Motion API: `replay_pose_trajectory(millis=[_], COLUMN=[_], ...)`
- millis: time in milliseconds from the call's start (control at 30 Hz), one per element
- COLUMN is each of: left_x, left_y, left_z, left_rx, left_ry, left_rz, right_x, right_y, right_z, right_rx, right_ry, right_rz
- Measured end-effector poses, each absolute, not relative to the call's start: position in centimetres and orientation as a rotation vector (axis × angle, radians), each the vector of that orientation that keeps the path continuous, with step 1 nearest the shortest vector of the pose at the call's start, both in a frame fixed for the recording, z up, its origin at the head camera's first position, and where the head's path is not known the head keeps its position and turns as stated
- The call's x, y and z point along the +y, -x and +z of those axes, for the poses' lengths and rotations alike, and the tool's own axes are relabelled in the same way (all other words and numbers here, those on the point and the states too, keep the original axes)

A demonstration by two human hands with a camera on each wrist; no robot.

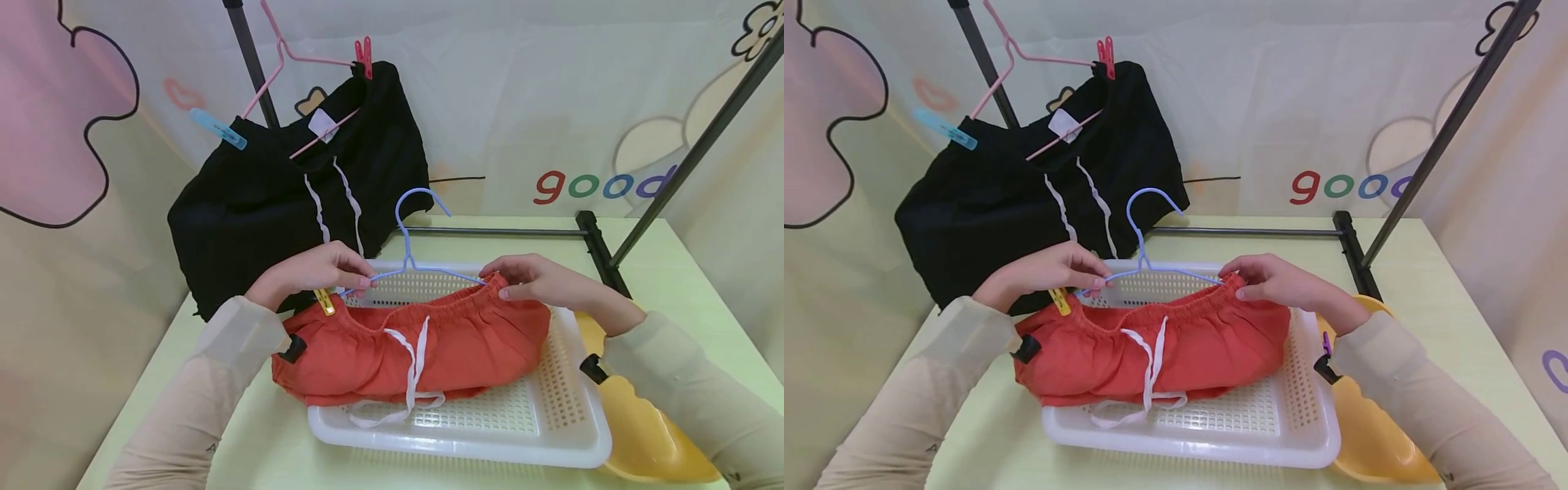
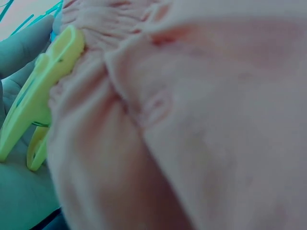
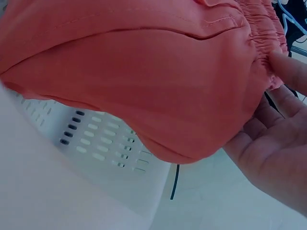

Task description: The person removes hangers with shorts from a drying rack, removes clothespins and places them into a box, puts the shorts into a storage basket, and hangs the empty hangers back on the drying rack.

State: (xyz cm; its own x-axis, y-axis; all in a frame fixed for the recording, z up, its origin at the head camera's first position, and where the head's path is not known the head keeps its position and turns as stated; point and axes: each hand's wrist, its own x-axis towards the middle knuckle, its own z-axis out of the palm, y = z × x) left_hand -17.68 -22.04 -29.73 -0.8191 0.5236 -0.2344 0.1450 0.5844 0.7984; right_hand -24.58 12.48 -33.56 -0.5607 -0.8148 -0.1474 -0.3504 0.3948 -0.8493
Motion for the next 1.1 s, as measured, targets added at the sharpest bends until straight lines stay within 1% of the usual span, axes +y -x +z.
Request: replay_pose_trajectory(millis=[367, 500, 833, 1100], left_x=[-23.4, -24.3, -27.6, -29.2], left_y=[17.0, 16.7, 15.0, 13.8], left_z=[-29.4, -29.6, -30.4, -31.5], left_rx=[2.486, 2.5, 2.447, 2.339], left_ry=[-0.531, -0.488, -0.339, -0.271], left_rz=[1.071, 1.118, 1.262, 1.33], right_x=[12.2, 12.2, 12.3, 12.3], right_y=[24.7, 24.6, 24.7, 24.7], right_z=[-33.5, -33.4, -33.2, -33.1], right_rx=[2.073, 2.088, 2.127, 2.132], right_ry=[1.052, 1.086, 1.071, 1.063], right_rz=[-1.06, -1.046, -1.019, -1.019])
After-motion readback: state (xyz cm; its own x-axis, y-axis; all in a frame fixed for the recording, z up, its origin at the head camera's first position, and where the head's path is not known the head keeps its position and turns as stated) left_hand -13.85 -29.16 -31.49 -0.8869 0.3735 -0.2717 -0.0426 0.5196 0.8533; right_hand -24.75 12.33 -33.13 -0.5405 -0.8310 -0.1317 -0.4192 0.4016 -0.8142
